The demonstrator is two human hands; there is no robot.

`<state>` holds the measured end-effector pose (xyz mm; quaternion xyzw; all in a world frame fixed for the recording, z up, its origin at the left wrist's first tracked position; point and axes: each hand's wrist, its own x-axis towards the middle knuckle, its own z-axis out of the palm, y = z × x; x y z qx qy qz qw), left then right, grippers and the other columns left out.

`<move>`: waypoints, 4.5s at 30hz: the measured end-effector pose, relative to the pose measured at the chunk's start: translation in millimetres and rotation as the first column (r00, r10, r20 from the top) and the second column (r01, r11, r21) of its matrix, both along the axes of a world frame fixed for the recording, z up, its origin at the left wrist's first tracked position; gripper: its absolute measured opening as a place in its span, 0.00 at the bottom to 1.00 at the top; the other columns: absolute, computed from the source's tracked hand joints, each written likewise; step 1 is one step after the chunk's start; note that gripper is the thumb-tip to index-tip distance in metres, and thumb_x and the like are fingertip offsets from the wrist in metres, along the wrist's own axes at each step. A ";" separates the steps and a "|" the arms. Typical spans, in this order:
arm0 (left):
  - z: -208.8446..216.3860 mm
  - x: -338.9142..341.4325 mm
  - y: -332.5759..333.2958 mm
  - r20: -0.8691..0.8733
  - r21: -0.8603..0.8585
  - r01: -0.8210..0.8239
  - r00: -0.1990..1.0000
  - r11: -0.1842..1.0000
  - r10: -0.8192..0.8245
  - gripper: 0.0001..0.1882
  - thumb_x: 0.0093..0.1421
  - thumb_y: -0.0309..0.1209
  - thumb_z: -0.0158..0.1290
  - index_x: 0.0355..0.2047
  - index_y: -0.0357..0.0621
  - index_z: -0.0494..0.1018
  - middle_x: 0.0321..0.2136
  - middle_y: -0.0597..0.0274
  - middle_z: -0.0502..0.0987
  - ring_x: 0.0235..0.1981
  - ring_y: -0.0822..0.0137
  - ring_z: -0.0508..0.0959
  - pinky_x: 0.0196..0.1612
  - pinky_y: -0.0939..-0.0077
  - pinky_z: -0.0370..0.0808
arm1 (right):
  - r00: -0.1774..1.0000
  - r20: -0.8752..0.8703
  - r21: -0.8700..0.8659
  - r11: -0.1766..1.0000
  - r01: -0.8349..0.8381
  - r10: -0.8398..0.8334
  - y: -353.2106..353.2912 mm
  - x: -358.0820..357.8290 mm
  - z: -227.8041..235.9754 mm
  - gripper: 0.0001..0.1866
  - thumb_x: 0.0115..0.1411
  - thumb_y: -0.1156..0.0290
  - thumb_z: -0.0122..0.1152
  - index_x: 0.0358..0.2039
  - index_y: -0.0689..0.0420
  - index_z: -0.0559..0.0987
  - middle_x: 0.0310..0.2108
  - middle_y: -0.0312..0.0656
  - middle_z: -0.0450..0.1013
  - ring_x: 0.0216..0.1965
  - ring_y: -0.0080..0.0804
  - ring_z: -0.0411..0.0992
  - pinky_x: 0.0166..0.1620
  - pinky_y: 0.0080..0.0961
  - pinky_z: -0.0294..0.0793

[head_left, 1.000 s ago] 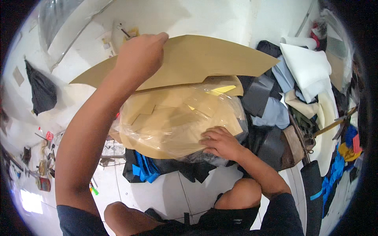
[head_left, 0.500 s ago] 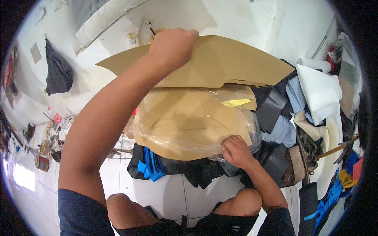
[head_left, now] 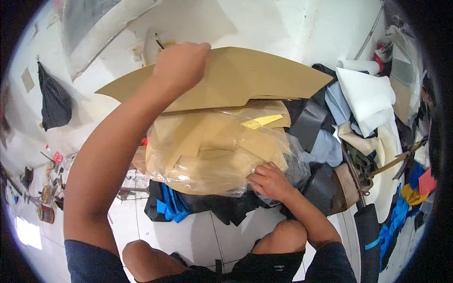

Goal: The person sorts through various cardboard patterns and plastic-wrapped sheets on a tiled floor, picking up individual pieces and stacking them together.

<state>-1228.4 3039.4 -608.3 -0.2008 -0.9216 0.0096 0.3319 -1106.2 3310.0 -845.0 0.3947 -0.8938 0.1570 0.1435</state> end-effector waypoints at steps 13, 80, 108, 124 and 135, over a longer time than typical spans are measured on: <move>-4.9 0.6 -5.0 0.046 -0.040 -0.013 0.999 0.999 0.015 0.09 0.53 0.25 0.49 0.35 0.42 0.74 0.28 0.49 0.78 0.34 0.50 0.80 0.35 0.55 0.77 | 0.988 -0.107 -0.104 0.989 0.103 -0.114 3.3 -4.6 1.4 0.15 0.42 0.69 0.63 0.32 0.57 0.73 0.41 0.47 0.71 0.44 0.48 0.70 0.46 0.42 0.69; -29.4 -38.8 10.5 -0.474 -0.366 0.178 0.809 0.914 -0.347 0.43 0.48 0.45 0.57 0.65 0.64 0.55 0.59 0.60 0.63 0.61 0.59 0.62 0.64 0.51 0.53 | 0.949 0.104 0.253 0.931 0.262 -0.296 -99.5 -254.6 112.7 0.34 0.62 0.47 0.49 0.61 0.56 0.63 0.61 0.51 0.61 0.61 0.50 0.61 0.63 0.39 0.58; -85.9 -146.3 17.7 -0.561 -0.531 -0.348 0.828 0.772 -0.012 0.41 0.55 0.43 0.50 0.67 0.76 0.44 0.70 0.65 0.42 0.69 0.55 0.46 0.65 0.33 0.41 | 0.977 -0.140 0.452 0.868 0.206 -0.159 -36.0 -249.3 25.9 0.18 0.51 0.71 0.58 0.45 0.54 0.75 0.45 0.47 0.71 0.50 0.46 0.69 0.51 0.40 0.70; -76.9 -156.3 16.0 -0.476 -0.495 -0.164 0.873 0.853 -0.108 0.44 0.54 0.41 0.53 0.67 0.77 0.43 0.70 0.66 0.42 0.69 0.56 0.45 0.64 0.28 0.41 | 0.968 -0.227 0.238 0.958 0.159 -0.104 -15.4 -260.6 -13.7 0.13 0.50 0.73 0.54 0.37 0.59 0.78 0.37 0.43 0.76 0.41 0.41 0.74 0.47 0.37 0.71; -82.1 -133.4 26.5 -0.480 -0.562 -0.210 0.871 0.800 -0.108 0.41 0.55 0.41 0.52 0.67 0.70 0.47 0.64 0.62 0.56 0.65 0.56 0.56 0.64 0.31 0.45 | 0.989 -0.113 0.072 0.992 0.100 -0.092 -0.8 -195.6 -9.1 0.20 0.53 0.71 0.57 0.48 0.57 0.74 0.45 0.45 0.75 0.47 0.43 0.72 0.53 0.38 0.68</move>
